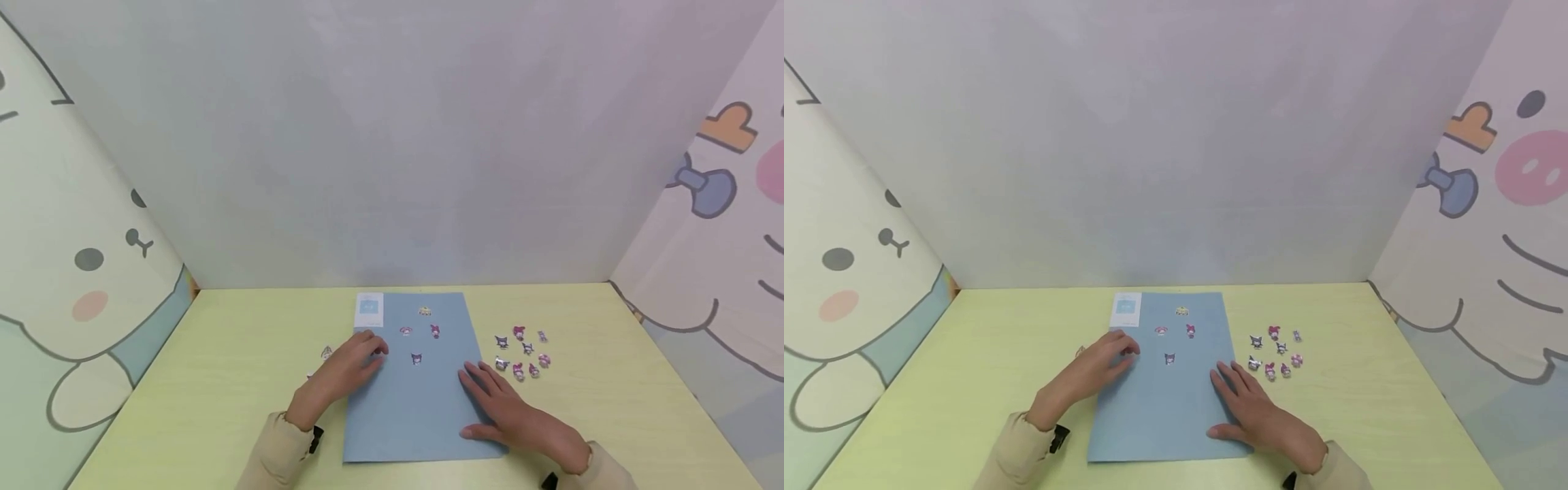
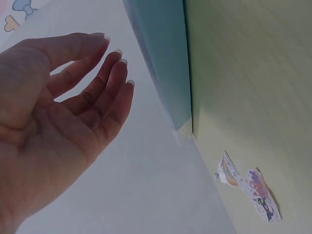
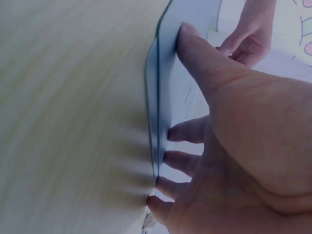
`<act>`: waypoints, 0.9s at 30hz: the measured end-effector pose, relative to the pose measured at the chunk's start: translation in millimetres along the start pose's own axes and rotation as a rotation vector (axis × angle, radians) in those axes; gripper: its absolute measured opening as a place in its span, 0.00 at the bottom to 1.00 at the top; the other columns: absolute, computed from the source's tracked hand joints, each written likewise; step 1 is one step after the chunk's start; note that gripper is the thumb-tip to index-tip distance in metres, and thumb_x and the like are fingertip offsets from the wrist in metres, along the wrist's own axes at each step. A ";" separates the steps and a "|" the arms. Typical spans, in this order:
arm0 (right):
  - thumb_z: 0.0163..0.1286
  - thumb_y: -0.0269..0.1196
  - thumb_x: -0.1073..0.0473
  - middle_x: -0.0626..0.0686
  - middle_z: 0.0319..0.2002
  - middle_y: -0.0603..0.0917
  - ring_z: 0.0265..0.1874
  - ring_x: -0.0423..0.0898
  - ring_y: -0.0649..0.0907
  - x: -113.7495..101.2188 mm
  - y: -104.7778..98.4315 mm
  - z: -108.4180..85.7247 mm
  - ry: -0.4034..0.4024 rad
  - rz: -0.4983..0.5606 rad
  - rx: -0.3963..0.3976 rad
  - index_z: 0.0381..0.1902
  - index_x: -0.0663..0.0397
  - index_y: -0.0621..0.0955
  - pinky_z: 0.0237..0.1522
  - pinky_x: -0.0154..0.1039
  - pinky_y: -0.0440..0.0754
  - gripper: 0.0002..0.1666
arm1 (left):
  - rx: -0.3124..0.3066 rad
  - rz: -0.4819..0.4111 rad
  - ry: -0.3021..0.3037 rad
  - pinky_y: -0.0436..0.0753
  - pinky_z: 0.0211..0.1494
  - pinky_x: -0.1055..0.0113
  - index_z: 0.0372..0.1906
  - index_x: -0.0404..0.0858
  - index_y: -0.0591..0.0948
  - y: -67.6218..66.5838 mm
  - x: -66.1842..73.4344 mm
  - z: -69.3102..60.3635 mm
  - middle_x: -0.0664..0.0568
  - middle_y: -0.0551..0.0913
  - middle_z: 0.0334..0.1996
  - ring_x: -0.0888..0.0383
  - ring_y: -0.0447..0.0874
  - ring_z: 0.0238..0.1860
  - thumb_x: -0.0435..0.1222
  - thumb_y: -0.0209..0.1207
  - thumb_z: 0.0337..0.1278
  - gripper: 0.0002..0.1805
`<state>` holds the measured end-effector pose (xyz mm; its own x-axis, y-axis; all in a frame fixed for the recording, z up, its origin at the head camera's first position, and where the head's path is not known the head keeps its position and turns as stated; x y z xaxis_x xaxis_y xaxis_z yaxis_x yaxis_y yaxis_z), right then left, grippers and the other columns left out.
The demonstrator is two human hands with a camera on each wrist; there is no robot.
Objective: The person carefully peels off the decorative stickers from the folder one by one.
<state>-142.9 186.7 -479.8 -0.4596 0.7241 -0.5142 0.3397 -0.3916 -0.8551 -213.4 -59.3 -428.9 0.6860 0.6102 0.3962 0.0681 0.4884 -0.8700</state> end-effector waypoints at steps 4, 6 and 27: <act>0.70 0.62 0.32 0.66 0.79 0.56 0.76 0.72 0.54 0.0 0.4 0.3 0.000 -0.002 -0.003 0.79 0.63 0.60 0.66 0.72 0.62 0.55 | 0.010 0.001 -0.008 0.82 0.47 0.62 0.42 0.34 0.83 1.4 2.2 3.1 0.48 0.81 0.38 0.55 0.79 0.42 0.26 0.66 0.62 0.06; 0.70 0.62 0.32 0.66 0.79 0.56 0.76 0.72 0.54 -0.1 0.0 0.5 0.000 -0.001 -0.004 0.79 0.63 0.60 0.66 0.72 0.62 0.55 | 0.002 -0.007 -0.019 0.82 0.47 0.61 0.42 0.34 0.83 2.8 3.2 5.0 0.48 0.81 0.38 0.54 0.79 0.42 0.26 0.67 0.62 0.06; 0.70 0.62 0.31 0.66 0.79 0.57 0.76 0.71 0.54 0.1 0.7 0.0 0.003 -0.009 0.005 0.79 0.63 0.60 0.66 0.71 0.63 0.55 | -0.094 -0.015 -0.077 0.82 0.49 0.62 0.44 0.34 0.84 21.5 4.9 21.4 0.50 0.81 0.39 0.55 0.78 0.41 0.28 0.65 0.65 0.05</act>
Point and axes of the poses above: each hand's wrist, its own z-axis towards the middle knuckle, its own y-axis out of the palm, x = y × z, the point moved 7 cm from there along z, towards the middle knuckle
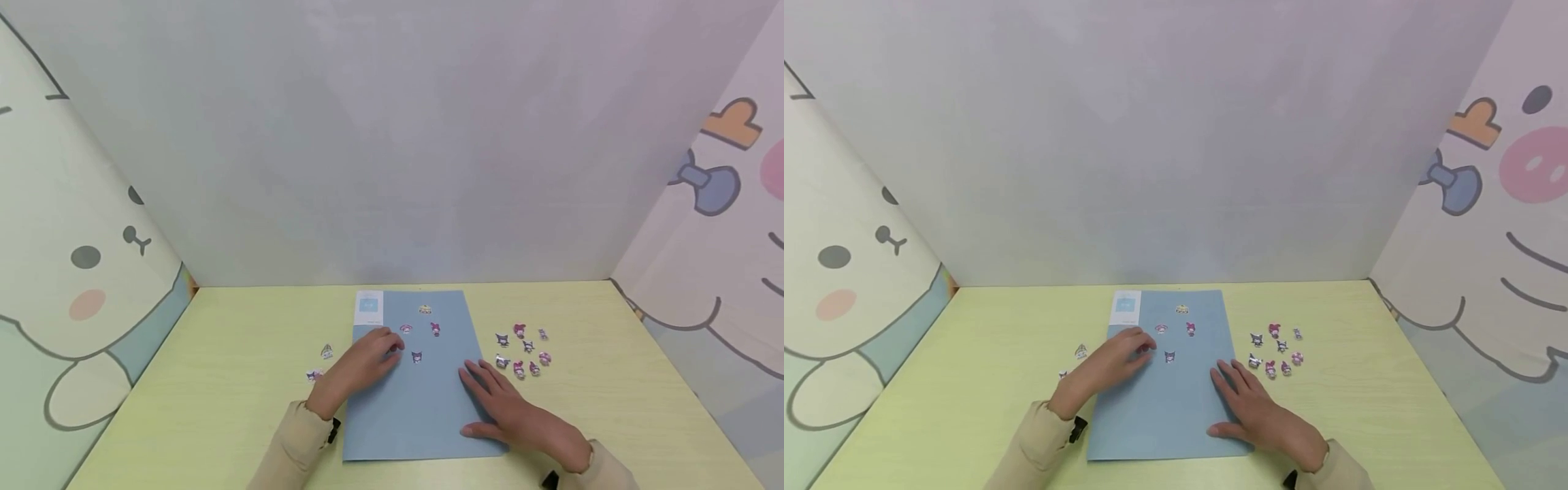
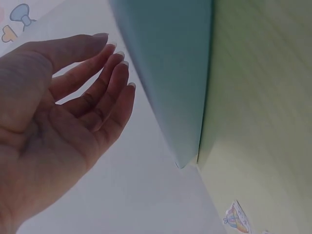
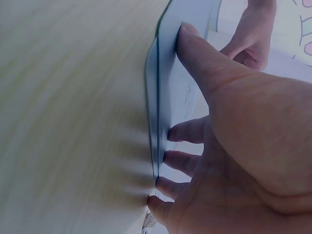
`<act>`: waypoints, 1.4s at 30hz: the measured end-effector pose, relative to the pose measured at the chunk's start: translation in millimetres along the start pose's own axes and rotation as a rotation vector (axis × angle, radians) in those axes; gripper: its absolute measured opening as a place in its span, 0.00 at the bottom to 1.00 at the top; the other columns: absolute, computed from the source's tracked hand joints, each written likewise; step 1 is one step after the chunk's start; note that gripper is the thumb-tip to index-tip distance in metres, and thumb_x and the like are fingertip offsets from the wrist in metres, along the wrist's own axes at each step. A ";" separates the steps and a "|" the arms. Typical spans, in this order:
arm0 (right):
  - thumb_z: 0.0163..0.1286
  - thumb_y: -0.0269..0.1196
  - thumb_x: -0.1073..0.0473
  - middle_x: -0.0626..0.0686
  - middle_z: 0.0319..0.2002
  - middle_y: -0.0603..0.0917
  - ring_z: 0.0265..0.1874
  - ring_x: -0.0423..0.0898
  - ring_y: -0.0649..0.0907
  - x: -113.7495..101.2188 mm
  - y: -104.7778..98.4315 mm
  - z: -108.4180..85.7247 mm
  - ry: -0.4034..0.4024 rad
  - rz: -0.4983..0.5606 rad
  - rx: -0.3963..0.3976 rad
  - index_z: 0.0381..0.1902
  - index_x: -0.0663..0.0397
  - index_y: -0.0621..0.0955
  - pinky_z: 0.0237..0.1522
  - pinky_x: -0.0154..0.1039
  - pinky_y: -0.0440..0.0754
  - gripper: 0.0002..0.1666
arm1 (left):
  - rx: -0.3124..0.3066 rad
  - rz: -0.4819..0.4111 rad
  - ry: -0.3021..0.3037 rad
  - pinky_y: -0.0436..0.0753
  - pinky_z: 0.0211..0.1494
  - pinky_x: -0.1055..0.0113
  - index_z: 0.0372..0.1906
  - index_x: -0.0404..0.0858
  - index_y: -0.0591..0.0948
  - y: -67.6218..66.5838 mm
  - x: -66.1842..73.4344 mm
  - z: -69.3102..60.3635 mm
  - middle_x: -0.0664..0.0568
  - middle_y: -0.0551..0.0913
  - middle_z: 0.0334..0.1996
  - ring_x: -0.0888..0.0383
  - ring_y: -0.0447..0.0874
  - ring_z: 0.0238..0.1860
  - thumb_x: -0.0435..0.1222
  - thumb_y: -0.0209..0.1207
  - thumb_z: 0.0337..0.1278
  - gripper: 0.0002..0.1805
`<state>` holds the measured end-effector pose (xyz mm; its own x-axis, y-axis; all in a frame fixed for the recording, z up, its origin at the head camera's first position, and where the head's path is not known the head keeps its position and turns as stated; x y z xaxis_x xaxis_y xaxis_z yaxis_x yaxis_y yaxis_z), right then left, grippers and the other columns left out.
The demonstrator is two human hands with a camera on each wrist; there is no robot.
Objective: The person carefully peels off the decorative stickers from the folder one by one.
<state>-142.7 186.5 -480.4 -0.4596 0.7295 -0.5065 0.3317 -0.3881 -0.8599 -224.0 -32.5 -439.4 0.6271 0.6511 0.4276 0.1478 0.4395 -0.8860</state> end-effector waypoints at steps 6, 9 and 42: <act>0.70 0.62 0.31 0.65 0.79 0.57 0.76 0.71 0.54 0.3 0.7 -0.3 0.004 0.005 -0.001 0.79 0.62 0.60 0.66 0.71 0.63 0.55 | -0.007 0.033 0.019 0.81 0.46 0.63 0.44 0.35 0.84 2.5 1.1 4.3 0.51 0.80 0.37 0.56 0.77 0.39 0.29 0.65 0.65 0.05; 0.70 0.62 0.31 0.65 0.79 0.57 0.76 0.71 0.54 0.3 0.5 -0.4 0.003 0.009 -0.005 0.79 0.62 0.60 0.66 0.71 0.63 0.55 | -0.010 0.040 0.024 0.81 0.45 0.62 0.44 0.34 0.84 3.0 1.8 6.6 0.50 0.80 0.37 0.56 0.78 0.38 0.29 0.66 0.65 0.05; 0.71 0.61 0.33 0.67 0.78 0.57 0.76 0.72 0.54 0.8 0.2 -0.5 -0.017 0.004 0.007 0.79 0.65 0.60 0.66 0.71 0.62 0.54 | -0.183 0.189 0.054 0.79 0.43 0.67 0.48 0.35 0.84 18.5 22.4 27.2 0.51 0.78 0.37 0.58 0.73 0.36 0.31 0.68 0.64 0.10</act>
Point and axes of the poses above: each hand's wrist, its own z-axis towards the middle knuckle, its own y-axis out of the palm, x = y × z, the point moved 7 cm from there along z, towards the middle knuckle
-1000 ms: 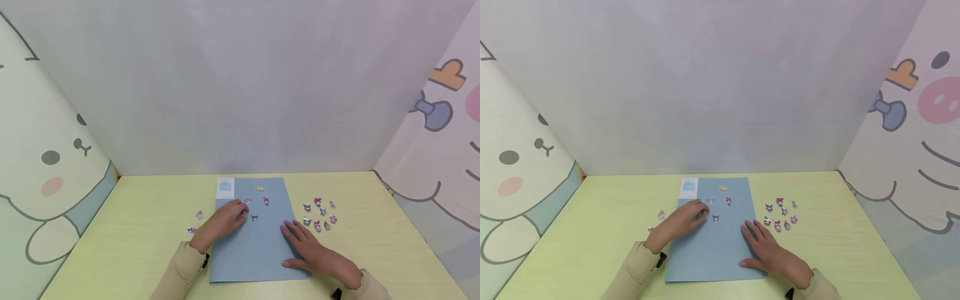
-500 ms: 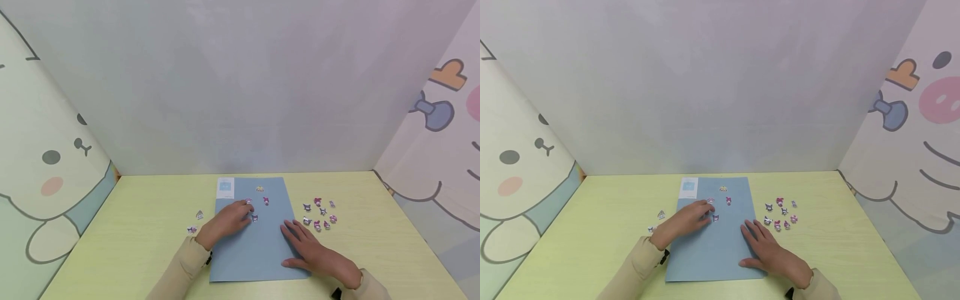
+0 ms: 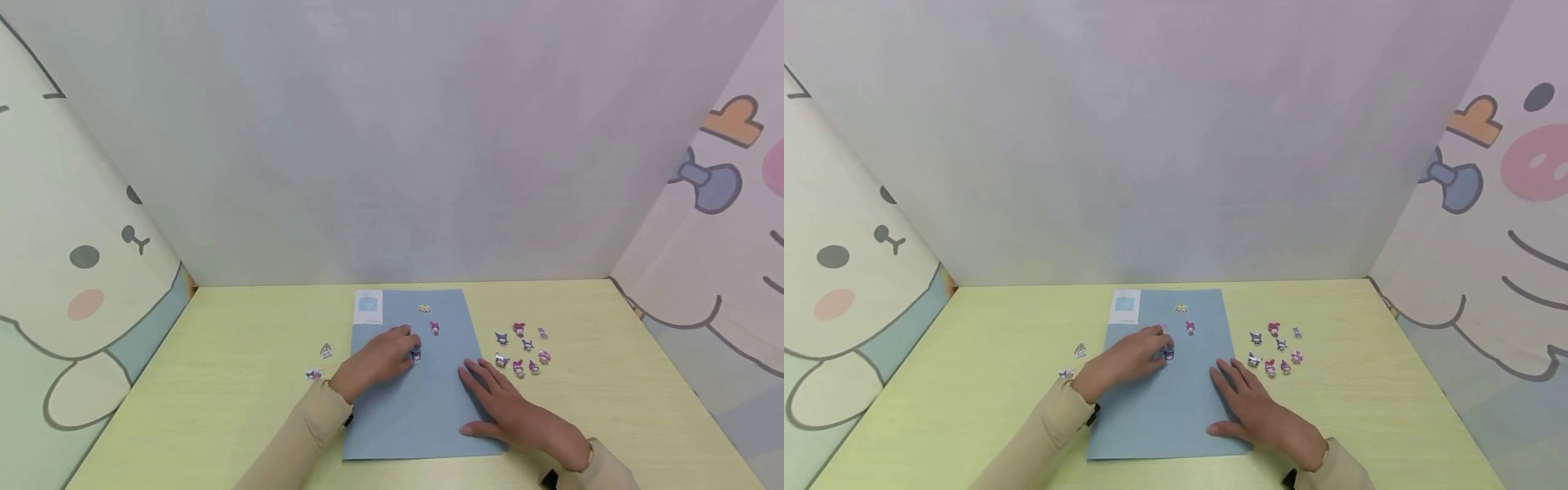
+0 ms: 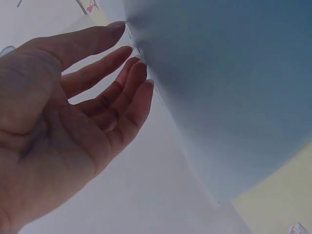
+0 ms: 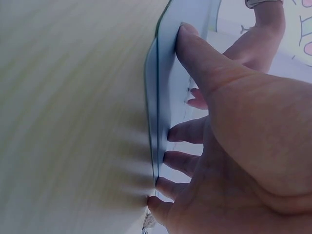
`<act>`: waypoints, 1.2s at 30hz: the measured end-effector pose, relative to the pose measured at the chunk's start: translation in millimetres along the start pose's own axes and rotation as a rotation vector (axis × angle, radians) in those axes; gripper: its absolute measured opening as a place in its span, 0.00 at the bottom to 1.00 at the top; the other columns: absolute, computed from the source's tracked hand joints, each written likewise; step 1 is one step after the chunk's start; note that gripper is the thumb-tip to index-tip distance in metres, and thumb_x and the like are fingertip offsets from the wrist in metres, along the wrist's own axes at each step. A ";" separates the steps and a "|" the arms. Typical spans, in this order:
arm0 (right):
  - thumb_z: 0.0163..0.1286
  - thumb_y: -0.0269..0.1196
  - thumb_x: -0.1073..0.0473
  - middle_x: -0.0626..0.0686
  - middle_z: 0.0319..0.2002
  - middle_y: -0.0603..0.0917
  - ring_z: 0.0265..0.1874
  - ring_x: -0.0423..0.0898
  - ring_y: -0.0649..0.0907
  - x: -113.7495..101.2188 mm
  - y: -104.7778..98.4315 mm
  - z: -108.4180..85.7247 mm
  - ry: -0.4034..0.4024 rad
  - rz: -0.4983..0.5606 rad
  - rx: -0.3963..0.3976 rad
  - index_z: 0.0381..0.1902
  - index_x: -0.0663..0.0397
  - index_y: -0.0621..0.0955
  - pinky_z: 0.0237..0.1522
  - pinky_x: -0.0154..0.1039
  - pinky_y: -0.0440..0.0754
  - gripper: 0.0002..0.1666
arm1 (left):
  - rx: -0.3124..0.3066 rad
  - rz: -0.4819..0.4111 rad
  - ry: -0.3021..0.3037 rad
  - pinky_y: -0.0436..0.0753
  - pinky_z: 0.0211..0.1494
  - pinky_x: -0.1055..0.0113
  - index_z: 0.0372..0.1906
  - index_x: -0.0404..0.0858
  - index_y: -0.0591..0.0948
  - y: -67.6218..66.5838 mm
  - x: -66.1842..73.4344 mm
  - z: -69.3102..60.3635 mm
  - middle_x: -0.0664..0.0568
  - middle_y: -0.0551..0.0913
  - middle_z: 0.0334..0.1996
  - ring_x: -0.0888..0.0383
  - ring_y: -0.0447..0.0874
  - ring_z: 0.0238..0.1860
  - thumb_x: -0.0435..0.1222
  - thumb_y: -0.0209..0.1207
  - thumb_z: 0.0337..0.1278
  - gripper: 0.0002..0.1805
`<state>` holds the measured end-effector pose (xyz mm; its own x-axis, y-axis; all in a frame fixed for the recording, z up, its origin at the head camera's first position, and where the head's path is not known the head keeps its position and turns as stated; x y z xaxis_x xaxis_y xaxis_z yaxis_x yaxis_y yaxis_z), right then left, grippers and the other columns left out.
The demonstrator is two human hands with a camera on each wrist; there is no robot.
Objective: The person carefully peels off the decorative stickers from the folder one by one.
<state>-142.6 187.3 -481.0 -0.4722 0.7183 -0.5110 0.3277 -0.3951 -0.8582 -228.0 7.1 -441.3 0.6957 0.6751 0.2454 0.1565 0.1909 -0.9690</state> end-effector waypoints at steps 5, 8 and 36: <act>0.71 0.62 0.33 0.67 0.78 0.57 0.76 0.72 0.55 -0.1 0.3 -0.3 -0.005 0.000 0.005 0.79 0.65 0.60 0.66 0.71 0.62 0.54 | -0.016 -0.031 -0.007 0.78 0.44 0.67 0.49 0.36 0.84 0.5 1.5 2.7 0.51 0.78 0.37 0.58 0.73 0.37 0.31 0.68 0.64 0.11; 0.72 0.62 0.34 0.68 0.78 0.57 0.75 0.73 0.55 -0.6 0.1 -0.5 -0.012 0.003 0.011 0.78 0.65 0.60 0.66 0.72 0.62 0.54 | -0.025 -0.041 -0.011 0.78 0.44 0.66 0.48 0.36 0.83 1.3 1.4 4.6 0.51 0.77 0.37 0.57 0.73 0.37 0.31 0.67 0.65 0.10; 0.71 0.62 0.33 0.67 0.78 0.58 0.76 0.73 0.55 0.5 0.6 0.7 0.004 -0.010 0.005 0.78 0.65 0.61 0.67 0.71 0.61 0.54 | -0.077 -0.014 -0.125 0.79 0.48 0.64 0.45 0.38 0.81 6.4 3.6 11.4 0.52 0.77 0.37 0.57 0.73 0.39 0.31 0.65 0.67 0.06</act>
Point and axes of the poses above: each hand's wrist, its own z-axis towards the middle knuckle, its own y-axis out of the palm, x = y × z, the point moved 7 cm from there along z, towards the middle knuckle
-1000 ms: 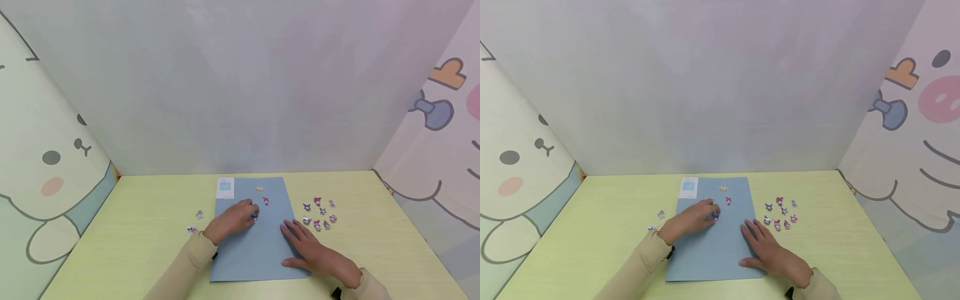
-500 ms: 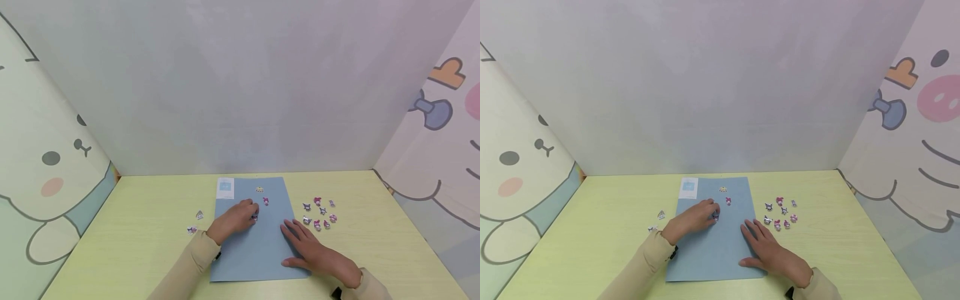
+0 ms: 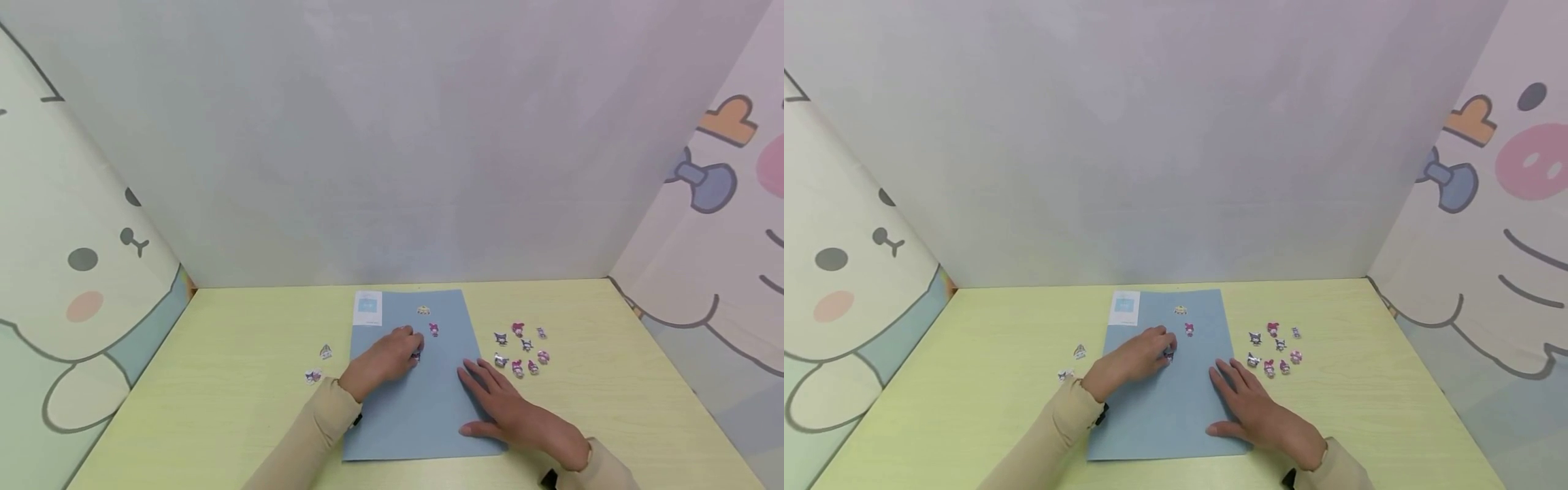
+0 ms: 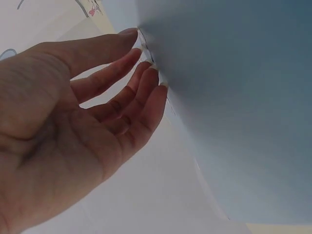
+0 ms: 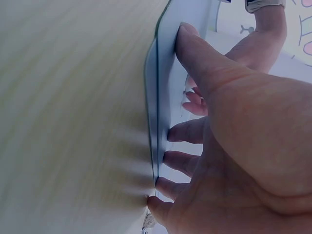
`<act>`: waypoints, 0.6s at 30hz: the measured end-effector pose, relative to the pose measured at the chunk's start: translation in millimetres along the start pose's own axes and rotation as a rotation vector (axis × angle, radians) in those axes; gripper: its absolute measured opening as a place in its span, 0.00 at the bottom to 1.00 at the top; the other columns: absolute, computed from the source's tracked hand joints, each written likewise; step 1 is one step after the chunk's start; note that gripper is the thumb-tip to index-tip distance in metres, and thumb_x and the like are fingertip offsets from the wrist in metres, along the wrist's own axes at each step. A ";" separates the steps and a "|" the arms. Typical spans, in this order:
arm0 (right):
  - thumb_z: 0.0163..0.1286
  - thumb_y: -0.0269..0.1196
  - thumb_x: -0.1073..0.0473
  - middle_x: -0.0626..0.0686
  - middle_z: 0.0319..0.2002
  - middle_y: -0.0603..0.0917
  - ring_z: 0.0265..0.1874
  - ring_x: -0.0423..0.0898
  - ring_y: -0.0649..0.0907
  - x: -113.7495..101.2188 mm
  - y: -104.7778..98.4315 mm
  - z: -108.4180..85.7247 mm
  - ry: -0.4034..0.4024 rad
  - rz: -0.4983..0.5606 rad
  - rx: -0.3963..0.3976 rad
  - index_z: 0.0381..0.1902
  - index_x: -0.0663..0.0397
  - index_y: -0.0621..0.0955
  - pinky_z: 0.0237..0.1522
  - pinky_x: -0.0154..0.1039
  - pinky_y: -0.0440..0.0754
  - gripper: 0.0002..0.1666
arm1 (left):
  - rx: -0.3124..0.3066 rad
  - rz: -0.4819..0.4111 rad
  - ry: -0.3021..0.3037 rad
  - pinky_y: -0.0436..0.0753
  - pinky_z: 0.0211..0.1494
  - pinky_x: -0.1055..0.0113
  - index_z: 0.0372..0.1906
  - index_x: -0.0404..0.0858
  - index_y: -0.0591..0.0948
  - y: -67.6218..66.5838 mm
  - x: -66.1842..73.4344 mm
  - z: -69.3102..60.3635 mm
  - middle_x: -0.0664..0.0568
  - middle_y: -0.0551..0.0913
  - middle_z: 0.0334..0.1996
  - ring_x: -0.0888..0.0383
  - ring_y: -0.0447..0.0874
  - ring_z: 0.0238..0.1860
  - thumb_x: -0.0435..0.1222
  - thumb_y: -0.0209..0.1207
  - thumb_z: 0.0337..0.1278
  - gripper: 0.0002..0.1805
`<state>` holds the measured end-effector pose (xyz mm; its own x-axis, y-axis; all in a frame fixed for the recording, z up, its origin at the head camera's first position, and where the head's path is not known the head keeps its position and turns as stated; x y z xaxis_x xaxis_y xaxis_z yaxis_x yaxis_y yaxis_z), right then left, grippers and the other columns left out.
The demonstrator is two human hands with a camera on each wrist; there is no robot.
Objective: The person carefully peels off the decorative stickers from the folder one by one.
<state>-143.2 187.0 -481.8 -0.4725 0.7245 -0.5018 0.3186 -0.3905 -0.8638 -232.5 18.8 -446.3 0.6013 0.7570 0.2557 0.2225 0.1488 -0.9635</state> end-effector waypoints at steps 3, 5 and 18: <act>0.71 0.62 0.33 0.67 0.78 0.58 0.76 0.73 0.55 -0.3 -0.5 0.1 0.000 0.000 0.002 0.78 0.65 0.61 0.67 0.71 0.61 0.54 | 0.007 0.002 0.001 0.79 0.48 0.65 0.45 0.38 0.81 0.3 0.0 -0.2 0.52 0.77 0.37 0.57 0.73 0.40 0.32 0.66 0.67 0.06; 0.71 0.62 0.33 0.67 0.78 0.58 0.76 0.73 0.55 -0.5 -0.8 0.1 0.000 0.000 0.003 0.78 0.65 0.61 0.67 0.71 0.61 0.54 | 0.011 -0.001 0.003 0.79 0.47 0.65 0.44 0.39 0.81 0.2 0.1 -0.5 0.52 0.76 0.36 0.57 0.73 0.39 0.32 0.66 0.67 0.06; 0.70 0.63 0.34 0.68 0.77 0.59 0.75 0.73 0.56 -1.7 -0.4 0.6 -0.010 -0.002 0.007 0.78 0.66 0.61 0.66 0.72 0.61 0.54 | 0.061 -0.013 0.090 0.77 0.48 0.64 0.39 0.38 0.78 -1.8 2.4 -2.3 0.52 0.74 0.35 0.55 0.73 0.40 0.29 0.66 0.66 0.06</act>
<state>-143.0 185.6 -480.6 -0.4814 0.7194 -0.5008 0.3124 -0.3930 -0.8648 -229.8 18.9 -443.8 0.6654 0.6952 0.2718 0.1855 0.1987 -0.9624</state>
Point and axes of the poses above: each hand's wrist, its own z-axis towards the middle knuckle, its own y-axis out of the palm, x = y × z, the point moved 7 cm from there along z, towards the middle knuckle
